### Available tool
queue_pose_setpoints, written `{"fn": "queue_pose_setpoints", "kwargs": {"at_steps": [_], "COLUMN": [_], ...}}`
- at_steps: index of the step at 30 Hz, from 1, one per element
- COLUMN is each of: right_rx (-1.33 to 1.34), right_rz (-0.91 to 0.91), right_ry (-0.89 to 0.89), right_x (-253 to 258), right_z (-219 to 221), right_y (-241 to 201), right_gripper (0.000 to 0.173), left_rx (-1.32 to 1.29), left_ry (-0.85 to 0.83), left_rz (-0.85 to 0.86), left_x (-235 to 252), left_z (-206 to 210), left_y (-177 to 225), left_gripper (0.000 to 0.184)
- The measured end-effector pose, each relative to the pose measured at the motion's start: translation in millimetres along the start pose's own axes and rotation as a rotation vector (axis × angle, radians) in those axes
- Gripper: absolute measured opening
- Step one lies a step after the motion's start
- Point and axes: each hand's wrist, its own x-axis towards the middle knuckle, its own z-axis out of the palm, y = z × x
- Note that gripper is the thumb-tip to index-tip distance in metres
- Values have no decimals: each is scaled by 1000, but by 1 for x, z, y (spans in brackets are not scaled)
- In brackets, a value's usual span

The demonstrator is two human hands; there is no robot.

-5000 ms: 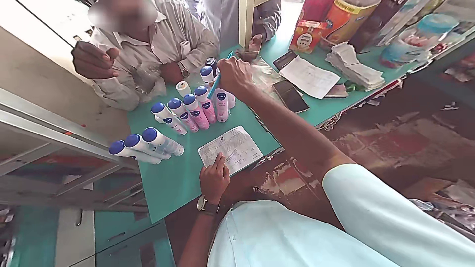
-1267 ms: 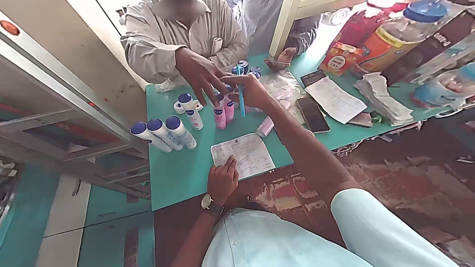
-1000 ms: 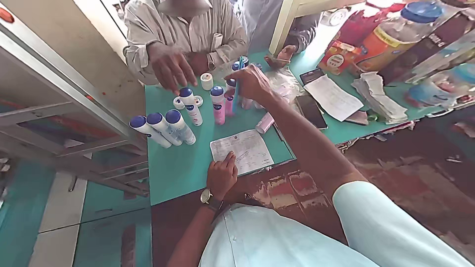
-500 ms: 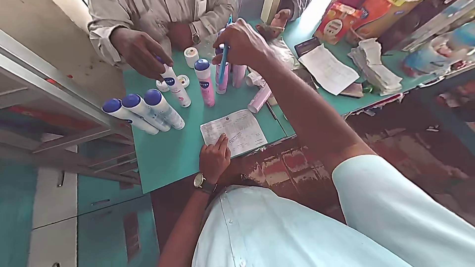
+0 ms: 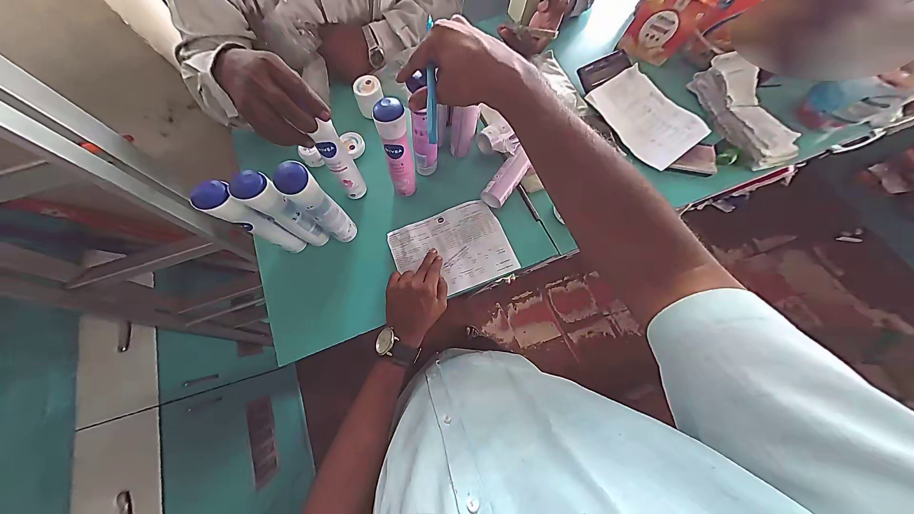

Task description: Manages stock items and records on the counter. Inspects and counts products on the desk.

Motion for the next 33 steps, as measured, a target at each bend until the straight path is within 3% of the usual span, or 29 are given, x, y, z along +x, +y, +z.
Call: {"fn": "queue_pose_setpoints", "kwargs": {"at_steps": [15, 19, 24, 27, 31, 33], "right_rx": [21, -3, 90, 236, 223, 163], "right_rz": [-14, -1, -108, 72, 741, 969], "right_ry": [5, 2, 344, 443, 320, 279], "right_x": [1, -4, -35, -71, -125, -136], "right_z": [3, -3, -37, -46, -18, 15], "right_y": [4, 2, -7, 0, 45, 49], "right_gripper": [34, 51, 33, 40, 29, 35], "left_rx": [12, 2, -12, 21, 31, 38], "left_ry": [-9, -9, 24, 36, 40, 35], "left_rz": [0, -6, 0, 9, 5, 13], "left_x": [1, 1, 3, -2, -1, 0], "left_z": [-1, -1, 3, 0, 3, 0], "left_y": [1, 1, 5, -1, 2, 2], "left_gripper": [35, 36, 37, 37, 37, 36]}}
